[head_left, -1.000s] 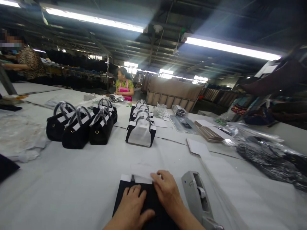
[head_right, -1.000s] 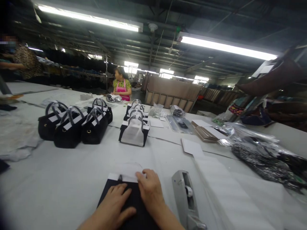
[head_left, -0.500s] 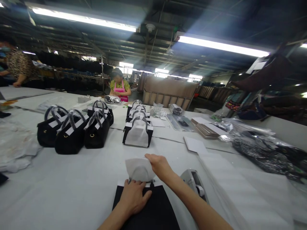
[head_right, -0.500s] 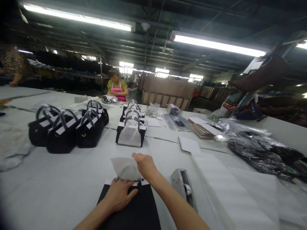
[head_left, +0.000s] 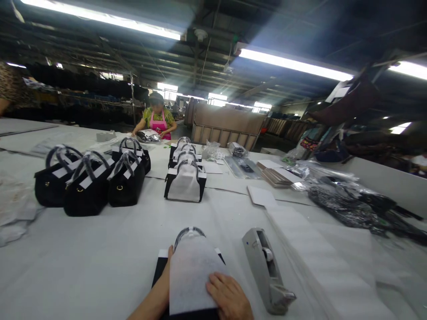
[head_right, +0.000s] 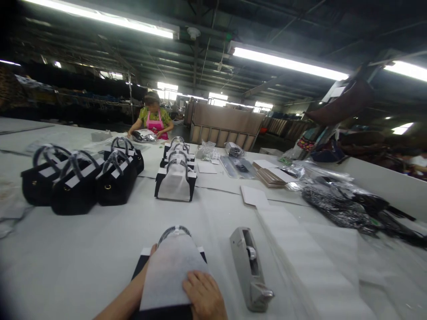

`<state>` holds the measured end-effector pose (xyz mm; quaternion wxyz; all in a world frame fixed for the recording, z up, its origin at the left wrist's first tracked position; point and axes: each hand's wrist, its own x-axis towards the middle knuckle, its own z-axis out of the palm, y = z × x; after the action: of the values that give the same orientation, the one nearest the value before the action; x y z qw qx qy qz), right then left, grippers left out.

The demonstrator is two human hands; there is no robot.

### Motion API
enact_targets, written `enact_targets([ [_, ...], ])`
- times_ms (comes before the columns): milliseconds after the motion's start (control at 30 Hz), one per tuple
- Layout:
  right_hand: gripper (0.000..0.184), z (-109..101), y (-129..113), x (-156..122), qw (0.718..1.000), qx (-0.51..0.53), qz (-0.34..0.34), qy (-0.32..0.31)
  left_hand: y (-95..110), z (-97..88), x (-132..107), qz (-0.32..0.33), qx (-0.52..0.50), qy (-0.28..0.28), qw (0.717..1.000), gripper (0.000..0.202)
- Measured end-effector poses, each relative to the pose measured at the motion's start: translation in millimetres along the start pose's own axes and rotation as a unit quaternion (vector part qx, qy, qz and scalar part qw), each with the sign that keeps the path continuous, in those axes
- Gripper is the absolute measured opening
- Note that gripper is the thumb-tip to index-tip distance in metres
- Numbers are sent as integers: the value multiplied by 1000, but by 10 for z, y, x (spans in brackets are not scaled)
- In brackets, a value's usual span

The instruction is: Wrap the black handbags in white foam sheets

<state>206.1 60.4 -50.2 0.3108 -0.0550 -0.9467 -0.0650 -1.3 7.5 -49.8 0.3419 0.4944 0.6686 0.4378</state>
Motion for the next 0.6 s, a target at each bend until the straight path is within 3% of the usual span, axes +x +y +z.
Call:
enact_targets([
  [67, 41, 142, -34, -64, 998, -6, 26, 49, 76, -58, -91, 11, 21, -5, 1000, 56],
  [167, 39, 220, -95, -14, 992, -19, 35, 121, 190, -233, -454, 37, 71, -2, 997, 47],
  [233, 37, 155, -134, 58, 993, -26, 18, 112, 228, -354, -769, 70, 160, 12, 985, 40],
  [300, 36, 30, -172, 127, 997, -24, -4, 79, 221, -404, -1024, 112, 290, 65, 948, 41],
  [400, 37, -154, -224, 185, 998, -14, -26, 52, 116, -278, -1157, 172, 454, 152, 861, 59],
  [467, 38, -221, -250, 183, 997, -8, -34, 63, 0, -111, -1115, 207, 515, 145, 819, 66],
  [600, 38, -222, -299, 112, 995, 9, -40, 86, -185, 127, -1039, 255, 544, 80, 795, 56],
])
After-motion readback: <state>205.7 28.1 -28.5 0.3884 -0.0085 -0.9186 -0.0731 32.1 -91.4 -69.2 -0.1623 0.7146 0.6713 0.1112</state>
